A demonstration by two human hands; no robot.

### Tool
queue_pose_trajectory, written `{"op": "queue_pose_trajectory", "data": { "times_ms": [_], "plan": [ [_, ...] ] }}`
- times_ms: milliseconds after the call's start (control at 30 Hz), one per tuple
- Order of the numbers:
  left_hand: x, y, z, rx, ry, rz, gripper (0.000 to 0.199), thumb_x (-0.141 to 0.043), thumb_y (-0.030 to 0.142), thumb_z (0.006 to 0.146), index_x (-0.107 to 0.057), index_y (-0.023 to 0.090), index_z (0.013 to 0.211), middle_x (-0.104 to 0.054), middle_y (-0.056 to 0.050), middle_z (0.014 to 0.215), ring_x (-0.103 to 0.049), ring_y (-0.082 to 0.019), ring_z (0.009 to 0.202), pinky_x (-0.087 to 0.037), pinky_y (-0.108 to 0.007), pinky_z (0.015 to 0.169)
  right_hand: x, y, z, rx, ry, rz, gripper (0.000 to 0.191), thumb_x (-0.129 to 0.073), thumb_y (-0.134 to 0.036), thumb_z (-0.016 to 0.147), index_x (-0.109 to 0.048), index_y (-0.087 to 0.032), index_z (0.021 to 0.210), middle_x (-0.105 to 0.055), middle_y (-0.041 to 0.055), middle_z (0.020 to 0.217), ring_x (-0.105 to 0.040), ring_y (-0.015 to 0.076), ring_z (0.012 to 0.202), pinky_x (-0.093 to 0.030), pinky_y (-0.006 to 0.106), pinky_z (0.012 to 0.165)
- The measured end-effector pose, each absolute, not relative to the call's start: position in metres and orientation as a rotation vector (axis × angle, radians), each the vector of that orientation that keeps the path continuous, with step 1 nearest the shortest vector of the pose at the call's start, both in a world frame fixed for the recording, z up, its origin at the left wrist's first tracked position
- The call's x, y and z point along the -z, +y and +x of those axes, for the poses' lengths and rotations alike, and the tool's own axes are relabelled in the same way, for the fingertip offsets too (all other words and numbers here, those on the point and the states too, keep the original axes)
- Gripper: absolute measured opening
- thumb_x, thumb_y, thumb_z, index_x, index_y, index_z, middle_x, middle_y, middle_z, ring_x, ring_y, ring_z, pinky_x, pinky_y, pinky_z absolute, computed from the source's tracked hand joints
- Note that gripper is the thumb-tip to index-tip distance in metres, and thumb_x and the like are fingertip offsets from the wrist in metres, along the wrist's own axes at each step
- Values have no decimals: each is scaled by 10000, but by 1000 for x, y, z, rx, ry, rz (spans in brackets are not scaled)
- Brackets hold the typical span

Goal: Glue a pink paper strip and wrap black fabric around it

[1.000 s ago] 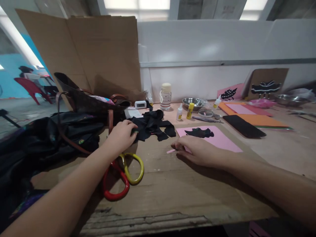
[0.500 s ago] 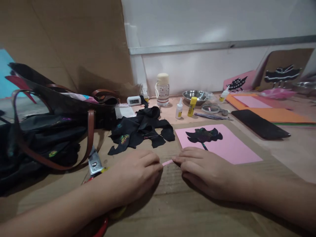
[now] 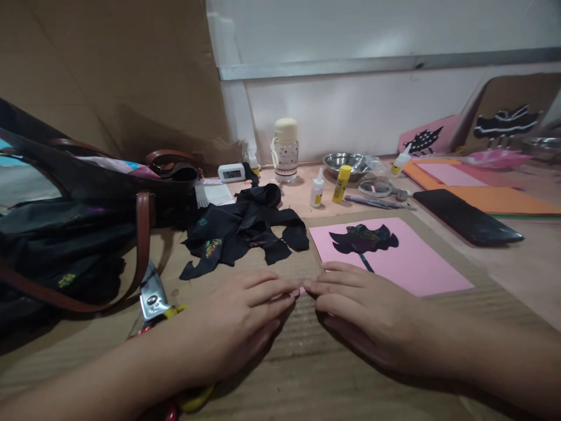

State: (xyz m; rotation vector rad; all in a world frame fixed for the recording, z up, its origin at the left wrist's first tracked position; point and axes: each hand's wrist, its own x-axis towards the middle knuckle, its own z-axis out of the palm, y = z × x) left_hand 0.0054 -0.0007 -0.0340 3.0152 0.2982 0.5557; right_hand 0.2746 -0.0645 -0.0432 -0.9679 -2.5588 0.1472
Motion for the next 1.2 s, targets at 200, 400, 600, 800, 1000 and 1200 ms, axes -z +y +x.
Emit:
{"op": "queue_pose_trajectory", "data": {
  "times_ms": [200, 400, 600, 800, 1000, 1200],
  "plan": [
    [27, -2, 10, -693, 297, 2805, 275, -553, 142, 1025, -703, 162, 1255, -754, -82, 1244, -698, -193, 1113, -565, -324, 990, 39, -62, 272, -114, -2584, -946, 268, -433, -171, 1069, -699, -161, 1040, -726, 97, 1041, -608, 235, 995, -478, 401, 956],
    [20, -21, 17, -587, 449, 2275, 210, -627, 134, 989, -787, 265, 958, -805, 39, 908, -724, -149, 929, -508, -319, 988, 31, -57, 274, -126, -2527, -1086, 205, -485, -201, 1038, -670, -165, 959, -675, 75, 882, -561, 218, 868, -464, 349, 798],
    [37, -19, 24, -541, 454, 2392, 171, -662, 116, 953, -769, 248, 935, -774, 21, 870, -680, -172, 918, -479, -327, 927, 34, -53, 271, -149, -2539, -1067, 194, -487, -184, 1024, -662, -165, 943, -665, 79, 893, -568, 208, 868, -452, 327, 780],
    [45, -19, 25, -549, 565, 2508, 355, -649, 69, 899, -687, 236, 1210, -709, -59, 1153, -624, -230, 1096, -507, -375, 958, 35, -49, 270, -171, -2536, -995, 211, -478, -163, 1030, -676, -166, 959, -672, 76, 887, -566, 209, 862, -445, 324, 773],
    [40, -21, 23, -554, 629, 2473, 450, -668, 107, 870, -577, 235, 1291, -625, -97, 1298, -585, -254, 1197, -504, -428, 1038, 36, -48, 271, -258, -2467, -975, 213, -468, -162, 1040, -681, -160, 1058, -697, 96, 955, -578, 219, 917, -470, 346, 821],
    [30, -22, 22, -533, 664, 2403, 227, -584, 141, 932, -595, 211, 1148, -648, -90, 1143, -602, -248, 1094, -522, -421, 961, 27, -47, 283, -315, -2360, -927, 210, -488, -169, 1020, -685, -157, 1094, -727, 120, 988, -629, 228, 934, -531, 386, 852]
  ]
}}
